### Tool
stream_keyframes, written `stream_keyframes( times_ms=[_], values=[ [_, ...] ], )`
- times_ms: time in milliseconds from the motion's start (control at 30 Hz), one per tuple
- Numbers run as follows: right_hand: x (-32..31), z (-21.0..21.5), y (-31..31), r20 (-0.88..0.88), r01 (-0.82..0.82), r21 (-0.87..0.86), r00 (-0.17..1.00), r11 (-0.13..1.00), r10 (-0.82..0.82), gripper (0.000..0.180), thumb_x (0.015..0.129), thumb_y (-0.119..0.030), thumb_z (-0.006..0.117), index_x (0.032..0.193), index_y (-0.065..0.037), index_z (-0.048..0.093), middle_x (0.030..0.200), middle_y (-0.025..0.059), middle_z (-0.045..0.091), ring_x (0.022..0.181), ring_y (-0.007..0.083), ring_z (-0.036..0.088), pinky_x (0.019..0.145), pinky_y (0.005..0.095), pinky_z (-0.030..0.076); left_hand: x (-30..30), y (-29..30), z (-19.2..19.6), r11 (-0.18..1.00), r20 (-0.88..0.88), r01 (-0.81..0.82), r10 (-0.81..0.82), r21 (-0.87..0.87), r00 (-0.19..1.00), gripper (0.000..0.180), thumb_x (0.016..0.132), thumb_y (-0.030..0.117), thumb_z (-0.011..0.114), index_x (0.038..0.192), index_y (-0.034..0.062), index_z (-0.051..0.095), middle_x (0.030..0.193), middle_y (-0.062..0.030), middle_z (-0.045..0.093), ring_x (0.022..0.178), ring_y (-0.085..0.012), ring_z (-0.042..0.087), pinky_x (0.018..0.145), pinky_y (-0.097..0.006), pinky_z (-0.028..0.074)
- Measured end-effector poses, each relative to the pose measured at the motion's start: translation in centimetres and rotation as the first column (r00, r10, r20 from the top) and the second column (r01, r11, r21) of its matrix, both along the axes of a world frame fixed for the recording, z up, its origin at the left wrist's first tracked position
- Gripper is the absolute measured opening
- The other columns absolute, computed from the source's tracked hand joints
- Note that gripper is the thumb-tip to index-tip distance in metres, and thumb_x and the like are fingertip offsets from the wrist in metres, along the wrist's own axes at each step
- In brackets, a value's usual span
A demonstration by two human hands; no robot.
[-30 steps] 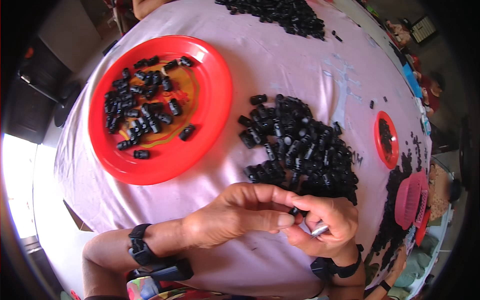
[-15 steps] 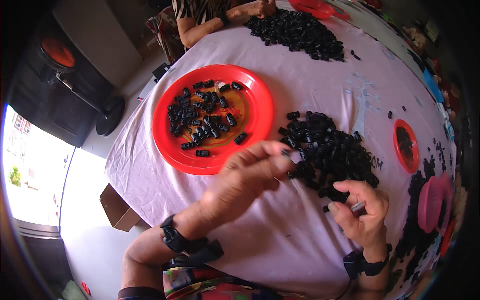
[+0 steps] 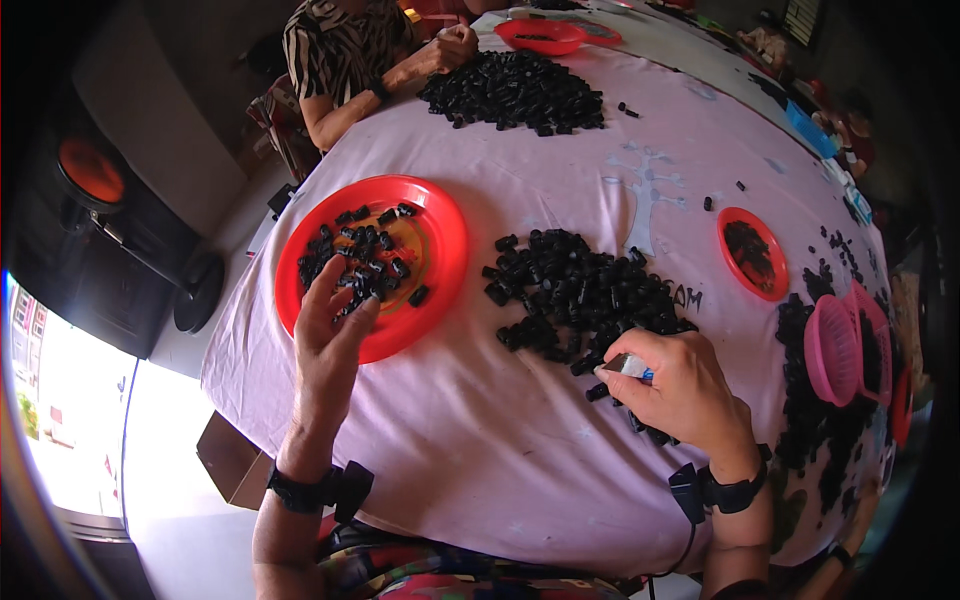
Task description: Manually assembling black plastic cord locks by inserting the inner component into the housing.
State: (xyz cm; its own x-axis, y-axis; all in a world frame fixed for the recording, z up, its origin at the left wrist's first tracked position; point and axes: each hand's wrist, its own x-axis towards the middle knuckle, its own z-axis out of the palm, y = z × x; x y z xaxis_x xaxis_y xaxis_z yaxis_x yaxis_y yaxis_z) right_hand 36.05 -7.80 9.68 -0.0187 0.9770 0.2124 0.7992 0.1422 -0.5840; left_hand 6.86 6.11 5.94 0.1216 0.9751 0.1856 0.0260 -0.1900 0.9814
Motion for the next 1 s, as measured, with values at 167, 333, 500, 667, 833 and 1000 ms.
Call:
stream_keyframes(
  times_ms=[167,333,500,667,833,1000],
  values=[
    [0.0,0.2,0.0,0.022,-0.007,0.017,1.0,1.0,0.007,0.018,0.074,-0.014,0.072,0.084,-0.003,0.061,0.068,0.0153,0.065,0.062,0.0314,0.065,0.055,0.0373,0.051,2.2,-1.7,0.3,0.939,-0.225,0.329,-0.301,0.097,0.927,0.027,0.087,0.003,0.06,0.114,0.0024,0.06,0.107,-0.0068,0.062,0.084,-0.0104,0.059,0.074,-0.025,0.048],
    [-0.2,0.3,0.0,0.058,-0.032,-0.014,0.998,0.999,0.033,0.019,0.075,-0.015,0.072,0.085,-0.003,0.062,0.068,0.0153,0.065,0.063,0.0314,0.065,0.056,0.038,0.051,7.0,-2.9,0.1,0.869,-0.556,0.479,-0.341,0.121,0.758,0.03,0.081,-0.001,0.063,0.11,0.0035,0.063,0.098,-0.0162,0.06,0.083,-0.0233,0.061,0.074,-0.032,0.048],
    [-0.5,0.7,-0.2,0.056,-0.047,-0.007,0.997,0.999,0.047,0.017,0.076,-0.014,0.071,0.086,-0.003,0.063,0.069,0.0151,0.065,0.064,0.0311,0.066,0.056,0.0382,0.052,8.1,-2.5,-1.3,0.827,-0.72,0.501,-0.182,0.257,0.669,0.035,0.073,-0.002,0.068,0.107,0.0033,0.062,0.095,-0.0145,0.055,0.084,-0.0304,0.059,0.075,-0.038,0.048],
    [-1.0,0.1,0.0,-0.037,-0.05,0.055,0.998,0.997,0.052,0.017,0.076,-0.011,0.069,0.089,-0.004,0.062,0.073,0.0127,0.066,0.065,0.0294,0.066,0.056,0.0359,0.052,8.1,-2.6,-1.0,0.844,-0.67,0.522,-0.317,0.123,0.671,0.027,0.077,0.003,0.07,0.102,0.0005,0.062,0.087,-0.0096,0.06,0.074,-0.0219,0.062,0.069,-0.033,0.049],
    [-1.3,-0.2,0.5,-0.267,-0.057,0.066,0.961,0.996,0.073,0.035,0.077,-0.006,0.07,0.11,-0.004,0.059,0.089,0.0115,0.068,0.067,0.0187,0.068,0.058,0.0291,0.054,9.0,-2.8,0.1,0.523,0.2,0.69,-0.705,-0.501,0.68,0.023,0.087,0.024,0.068,0.1,0.0056,0.065,0.08,0.0033,0.061,0.07,-0.0041,0.054,0.06,-0.021,0.043],
    [-0.9,-1.0,1.3,-0.303,-0.18,-0.026,0.939,0.983,0.164,0.033,0.078,-0.002,0.067,0.11,-0.002,0.059,0.089,0.0109,0.068,0.067,0.0183,0.068,0.058,0.0278,0.054,9.6,-2.8,-1.5,0.295,0.48,0.777,-0.649,-0.556,0.59,0.024,0.089,0.024,0.065,0.105,0.0061,0.065,0.083,0.0029,0.061,0.076,-0.0035,0.055,0.064,-0.018,0.042]
  ],
)
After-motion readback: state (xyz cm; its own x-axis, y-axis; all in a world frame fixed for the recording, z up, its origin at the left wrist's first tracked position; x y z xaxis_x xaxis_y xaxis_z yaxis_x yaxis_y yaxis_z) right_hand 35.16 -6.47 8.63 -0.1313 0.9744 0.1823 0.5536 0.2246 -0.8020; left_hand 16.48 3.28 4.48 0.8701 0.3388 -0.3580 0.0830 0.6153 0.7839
